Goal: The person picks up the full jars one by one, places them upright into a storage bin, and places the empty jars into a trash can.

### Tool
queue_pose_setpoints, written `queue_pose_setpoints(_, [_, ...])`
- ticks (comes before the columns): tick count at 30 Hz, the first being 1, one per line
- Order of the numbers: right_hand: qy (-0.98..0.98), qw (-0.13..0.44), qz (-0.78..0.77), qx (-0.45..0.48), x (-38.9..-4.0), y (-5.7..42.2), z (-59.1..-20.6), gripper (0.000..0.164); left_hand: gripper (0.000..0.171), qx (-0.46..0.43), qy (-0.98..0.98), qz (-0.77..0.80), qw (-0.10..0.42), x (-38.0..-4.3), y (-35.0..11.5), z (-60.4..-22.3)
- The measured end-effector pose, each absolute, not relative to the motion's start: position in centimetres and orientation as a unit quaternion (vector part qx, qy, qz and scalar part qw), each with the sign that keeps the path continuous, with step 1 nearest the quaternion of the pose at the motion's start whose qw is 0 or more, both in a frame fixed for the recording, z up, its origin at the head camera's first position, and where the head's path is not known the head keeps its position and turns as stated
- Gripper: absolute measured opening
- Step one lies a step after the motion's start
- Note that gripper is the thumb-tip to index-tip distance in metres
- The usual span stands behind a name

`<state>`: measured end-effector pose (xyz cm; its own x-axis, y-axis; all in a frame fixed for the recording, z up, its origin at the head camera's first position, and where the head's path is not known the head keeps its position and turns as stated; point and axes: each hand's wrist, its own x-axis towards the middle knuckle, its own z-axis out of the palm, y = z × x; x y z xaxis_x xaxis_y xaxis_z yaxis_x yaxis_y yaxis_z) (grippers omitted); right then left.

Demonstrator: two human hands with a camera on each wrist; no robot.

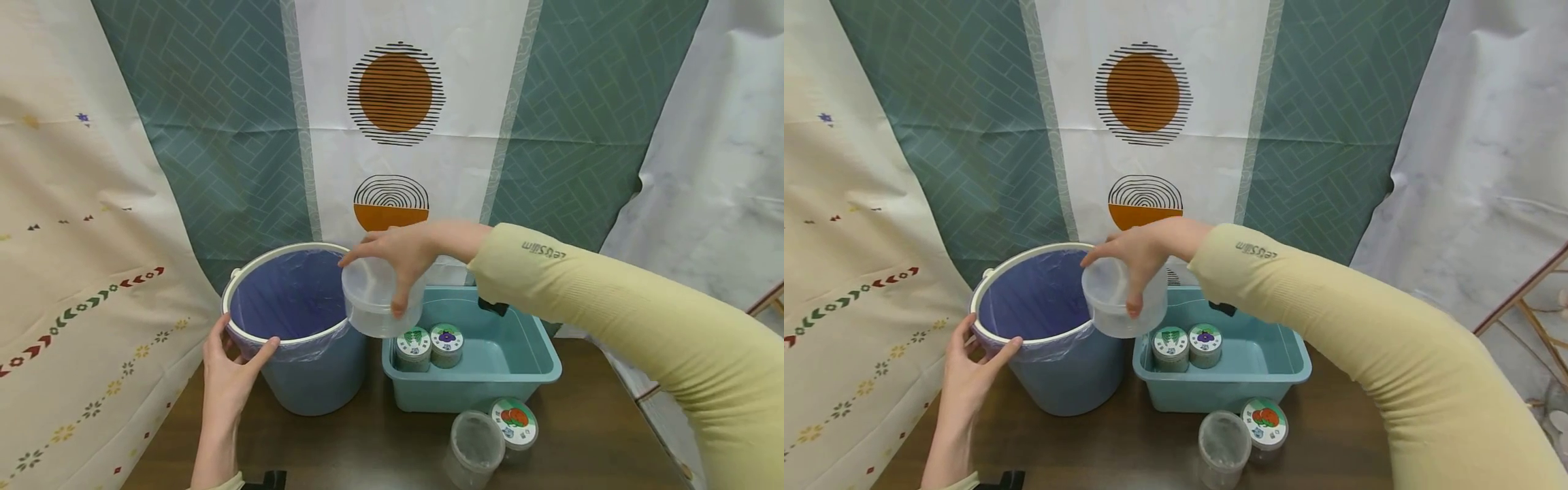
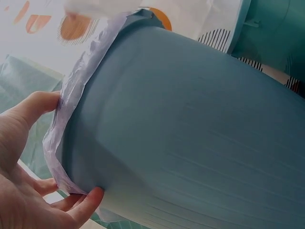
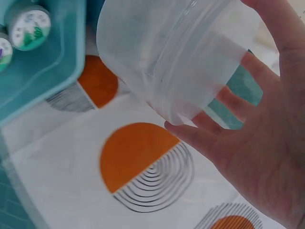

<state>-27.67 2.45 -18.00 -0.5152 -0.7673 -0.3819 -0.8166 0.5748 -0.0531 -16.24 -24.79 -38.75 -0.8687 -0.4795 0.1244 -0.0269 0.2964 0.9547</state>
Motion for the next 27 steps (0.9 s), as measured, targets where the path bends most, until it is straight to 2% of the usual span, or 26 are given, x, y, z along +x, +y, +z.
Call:
queue_pose_setpoints(5, [0.879,0.170,0.067,-0.440,-29.1,0.3,-16.8,0.103,0.106,0.159,-0.778,-0.576,0.196,-16.3,-24.6,-38.8])
queue_pose_setpoints(9, [0.895,0.188,0.008,-0.403,-30.1,-1.5,-16.5,0.100,0.107,0.162,-0.776,-0.578,0.195,-16.4,-24.6,-38.7])
queue_pose_setpoints(13, [0.900,0.203,-0.031,-0.385,-31.2,-3.5,-17.1,0.097,0.108,0.166,-0.775,-0.579,0.193,-16.4,-24.8,-38.7])
queue_pose_setpoints(27, [0.907,0.178,0.003,-0.382,-33.9,-6.8,-19.8,0.099,0.108,0.168,-0.778,-0.573,0.195,-16.4,-24.8,-38.8])
